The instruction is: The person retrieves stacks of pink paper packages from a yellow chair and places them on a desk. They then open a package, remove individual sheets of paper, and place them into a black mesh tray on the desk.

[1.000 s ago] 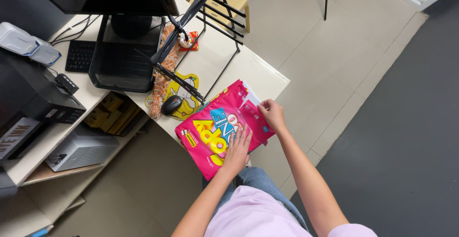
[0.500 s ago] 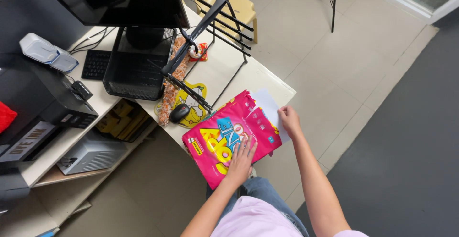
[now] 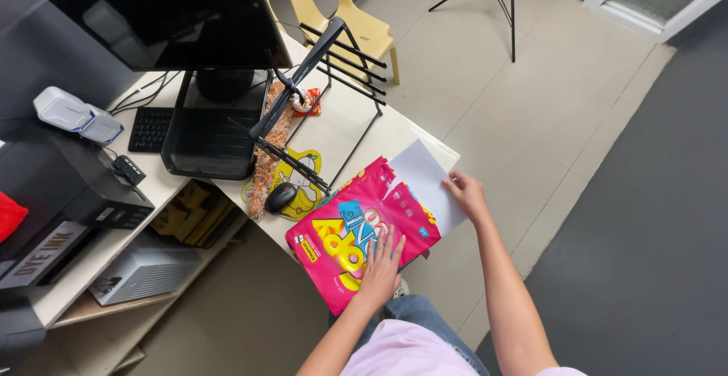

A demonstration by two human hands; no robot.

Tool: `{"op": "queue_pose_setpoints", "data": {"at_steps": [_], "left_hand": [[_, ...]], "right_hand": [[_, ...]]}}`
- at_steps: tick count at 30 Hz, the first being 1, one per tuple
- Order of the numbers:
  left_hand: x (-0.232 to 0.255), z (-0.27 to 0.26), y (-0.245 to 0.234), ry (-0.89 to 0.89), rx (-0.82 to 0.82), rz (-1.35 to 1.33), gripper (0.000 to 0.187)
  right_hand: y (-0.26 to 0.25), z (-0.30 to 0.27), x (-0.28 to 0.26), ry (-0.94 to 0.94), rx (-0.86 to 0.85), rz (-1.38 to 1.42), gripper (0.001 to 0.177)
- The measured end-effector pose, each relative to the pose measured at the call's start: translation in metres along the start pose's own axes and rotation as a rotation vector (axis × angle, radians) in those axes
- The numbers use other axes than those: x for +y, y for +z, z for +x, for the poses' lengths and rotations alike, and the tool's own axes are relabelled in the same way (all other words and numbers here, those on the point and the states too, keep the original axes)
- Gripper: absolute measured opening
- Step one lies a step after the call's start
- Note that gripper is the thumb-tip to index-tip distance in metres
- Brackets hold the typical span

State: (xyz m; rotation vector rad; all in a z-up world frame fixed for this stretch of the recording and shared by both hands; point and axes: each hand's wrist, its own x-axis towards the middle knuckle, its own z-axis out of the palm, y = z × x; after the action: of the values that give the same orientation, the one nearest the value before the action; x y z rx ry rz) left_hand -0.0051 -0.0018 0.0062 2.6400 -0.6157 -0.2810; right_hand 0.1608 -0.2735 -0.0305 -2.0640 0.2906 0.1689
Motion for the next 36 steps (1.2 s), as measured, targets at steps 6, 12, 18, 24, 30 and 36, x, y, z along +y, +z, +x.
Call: {"op": "queue_pose_setpoints", "data": {"at_steps": [6,12,18,24,30,36], "left_hand": [[-0.001,0.001,0.002,0.018,0.021,0.002,0.105],[0.004,0.006,-0.004,-0.006,0.001,-0.056,0.1],[-0.004,0.017,0.008,-0.027,0.05,-0.237,0.084],[-0.001,0.034,-0.024,-0.177,0.048,-1.321,0.073],[-0.042,0.003,-0.056,0.001,0.048,-2.395,0.082],[-0.101,-0.063,-0.048,-0.392,0.147,-1.831,0.054]], "right_hand": [[-0.062,0.01,-0.011,-0.133,0.182,-0.094,0.026],[-0.135,-0.027,-0.052,-0.165,0.29,-0.072,0.021],[-0.187,-0.076,-0.066,-0.189,0.395,0.34,0.012],[-0.187,-0.101,-0.041,-0.25,0.47,0.555,0.013],[-0.114,-0.105,-0.041,-0.119,0.212,0.802,0.012],[-0.024,-0.101,-0.043,0.007,-0.098,0.556,0.021]]}}
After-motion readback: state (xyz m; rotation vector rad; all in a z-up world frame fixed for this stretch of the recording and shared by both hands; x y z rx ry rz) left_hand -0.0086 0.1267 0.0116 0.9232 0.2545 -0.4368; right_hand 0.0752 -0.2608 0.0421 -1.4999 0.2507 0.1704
